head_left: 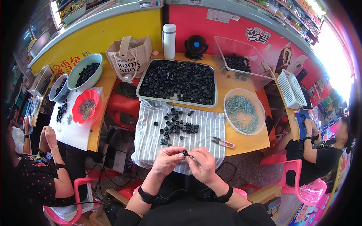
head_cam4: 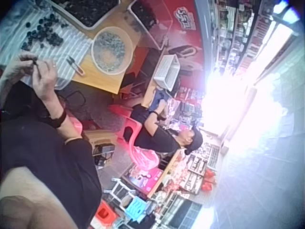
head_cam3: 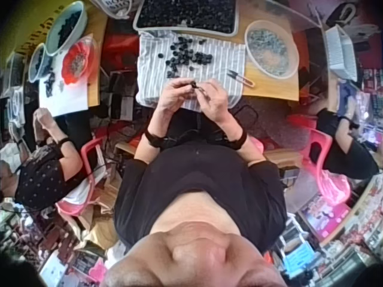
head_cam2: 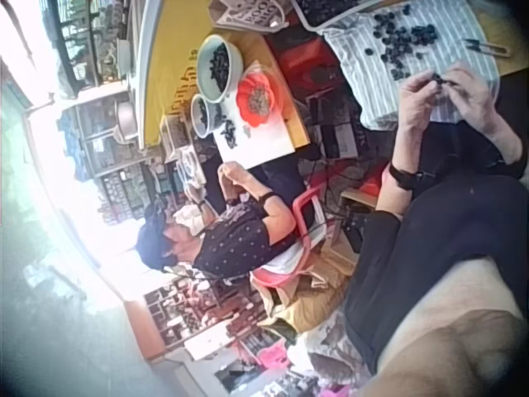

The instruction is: Sorting small black plastic components on a table in a convenience store.

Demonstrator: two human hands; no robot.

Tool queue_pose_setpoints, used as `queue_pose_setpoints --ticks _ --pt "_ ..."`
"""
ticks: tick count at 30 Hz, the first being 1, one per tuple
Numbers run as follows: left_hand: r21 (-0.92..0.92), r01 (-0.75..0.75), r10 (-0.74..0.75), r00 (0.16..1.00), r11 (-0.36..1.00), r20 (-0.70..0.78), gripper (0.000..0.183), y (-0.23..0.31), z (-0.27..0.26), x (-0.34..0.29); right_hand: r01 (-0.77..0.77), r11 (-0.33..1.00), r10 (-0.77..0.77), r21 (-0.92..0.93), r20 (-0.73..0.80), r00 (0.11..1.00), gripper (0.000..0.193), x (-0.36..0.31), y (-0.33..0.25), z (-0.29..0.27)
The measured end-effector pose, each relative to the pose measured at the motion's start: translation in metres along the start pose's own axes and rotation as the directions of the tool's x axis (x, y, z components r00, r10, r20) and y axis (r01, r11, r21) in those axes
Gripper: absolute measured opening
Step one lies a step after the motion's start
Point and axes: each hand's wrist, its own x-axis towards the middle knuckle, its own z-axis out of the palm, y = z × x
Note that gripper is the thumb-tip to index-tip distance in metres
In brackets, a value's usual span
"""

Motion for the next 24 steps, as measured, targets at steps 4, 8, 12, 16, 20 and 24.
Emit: queue_pose_setpoints --ticks 4,8,12,16,20,24 --pt "0.008 -0.006 0.006 1.0 1.0 -0.001 0.026 0.0006 0.0017 0.0002 -0.023 1.0 0.024 0.017 -0.028 0.999 0.018 -0.002 0.0012 0.002" --pt "0.013 -0.007 0.008 1.0 1.0 -0.013 0.025 0.0006 0.0021 -0.0005 0.031 0.999 -0.031 -0.012 -0.011 0.999 0.018 -0.0005 0.0017 0.001" --pt "0.007 -0.016 0.016 1.0 1.0 -0.012 0.024 0.001 0.0032 -0.0004 0.084 0.995 -0.084 -0.057 0.0 0.996 0.02 0.0007 0.0008 0.0008" --pt "0.03 -0.032 0.033 0.999 0.999 -0.007 0.024 0.0001 0.0038 0.0009 0.129 0.987 -0.129 -0.094 0.005 0.992 0.022 -0.0002 0.0019 0.0003" --pt "0.031 -0.033 0.034 0.999 0.999 -0.008 0.024 0.0001 0.0034 0.0006 0.127 0.987 -0.128 -0.098 0.004 0.992 0.022 0.0008 -0.0002 0.0003" --pt "0.044 -0.043 0.043 0.999 0.998 -0.014 0.023 0.0 0.0046 -0.0002 0.145 0.98 -0.144 -0.138 0.019 0.989 0.023 0.0006 -0.0006 0.0005"
